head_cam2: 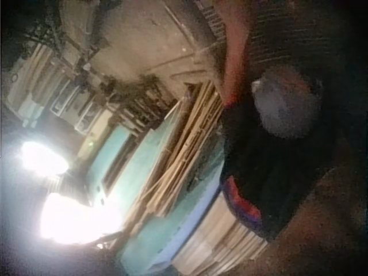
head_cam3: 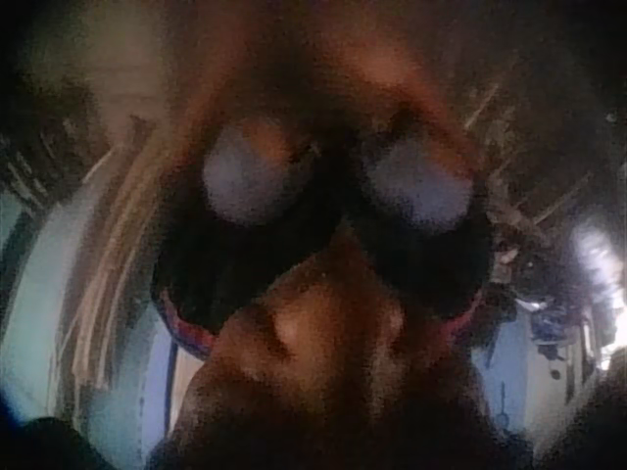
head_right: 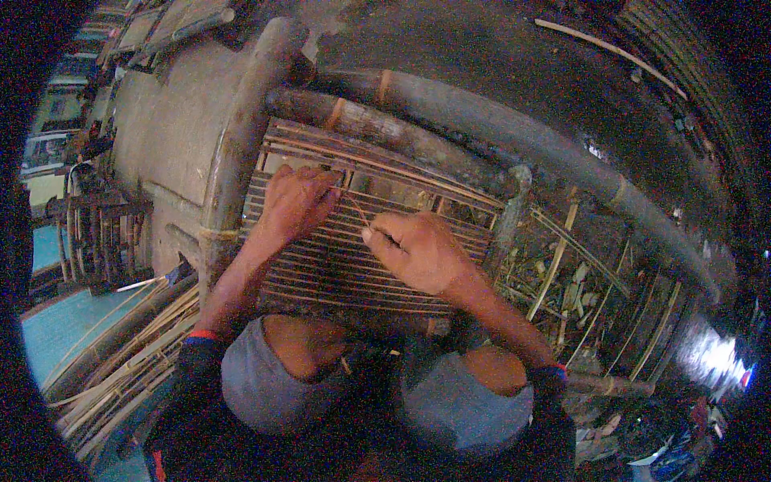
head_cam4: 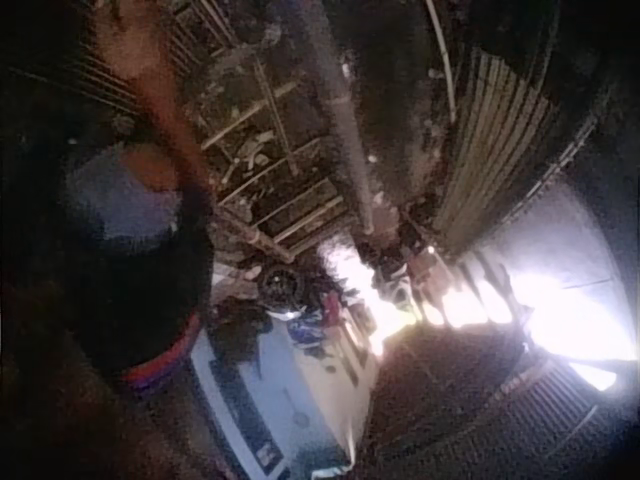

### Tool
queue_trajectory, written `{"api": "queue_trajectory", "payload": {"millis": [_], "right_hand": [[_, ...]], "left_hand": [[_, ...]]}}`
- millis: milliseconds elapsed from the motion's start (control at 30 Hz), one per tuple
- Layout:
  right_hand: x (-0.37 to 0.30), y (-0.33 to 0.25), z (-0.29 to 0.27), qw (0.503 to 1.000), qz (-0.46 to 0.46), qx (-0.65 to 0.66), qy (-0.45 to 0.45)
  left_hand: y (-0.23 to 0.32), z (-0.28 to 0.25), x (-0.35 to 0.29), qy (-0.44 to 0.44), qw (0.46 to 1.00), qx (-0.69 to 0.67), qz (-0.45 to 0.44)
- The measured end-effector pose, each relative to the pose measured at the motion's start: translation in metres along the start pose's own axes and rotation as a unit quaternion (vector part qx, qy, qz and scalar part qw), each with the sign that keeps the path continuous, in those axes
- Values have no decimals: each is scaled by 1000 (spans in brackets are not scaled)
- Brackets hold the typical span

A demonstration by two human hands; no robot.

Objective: The person weaves thin bamboo strips into a rectangular basket frame using both hands. They interlace the strips through the existing grid, occasionally adjusting the tension and position of the strips to maintain alignment.

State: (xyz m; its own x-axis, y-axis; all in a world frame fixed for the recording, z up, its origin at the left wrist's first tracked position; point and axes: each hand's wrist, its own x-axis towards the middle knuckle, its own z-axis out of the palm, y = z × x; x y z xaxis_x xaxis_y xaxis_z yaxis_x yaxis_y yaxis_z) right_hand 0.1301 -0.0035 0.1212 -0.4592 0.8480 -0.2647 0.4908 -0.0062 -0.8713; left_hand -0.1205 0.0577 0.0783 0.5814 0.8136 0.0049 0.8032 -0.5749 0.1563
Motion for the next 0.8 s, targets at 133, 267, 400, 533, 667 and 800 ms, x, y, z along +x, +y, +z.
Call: {"api": "queue_trajectory", "payload": {"millis": [133, 267, 400, 533, 667, 800], "right_hand": [[-2, 0, -8, 989, -125, 30, 67], [3, 7, -6, 971, -145, 140, 126], [-15, -18, -28, 987, 46, 148, -35], [-5, 6, -26, 966, -209, 70, 134], [22, 12, -29, 948, -245, 149, 141], [46, 30, 7, 971, -27, 218, 95]], "left_hand": [[-1, -3, 3, -24, 999, 21, 4], [-1, 1, 11, -68, 997, 33, -6], [-4, -6, 16, -138, 989, 47, -21], [-8, -6, 18, -193, 980, 17, -43], [-10, -5, 25, -216, 975, 40, -35], [-11, -8, 26, -206, 977, 42, -21]]}}
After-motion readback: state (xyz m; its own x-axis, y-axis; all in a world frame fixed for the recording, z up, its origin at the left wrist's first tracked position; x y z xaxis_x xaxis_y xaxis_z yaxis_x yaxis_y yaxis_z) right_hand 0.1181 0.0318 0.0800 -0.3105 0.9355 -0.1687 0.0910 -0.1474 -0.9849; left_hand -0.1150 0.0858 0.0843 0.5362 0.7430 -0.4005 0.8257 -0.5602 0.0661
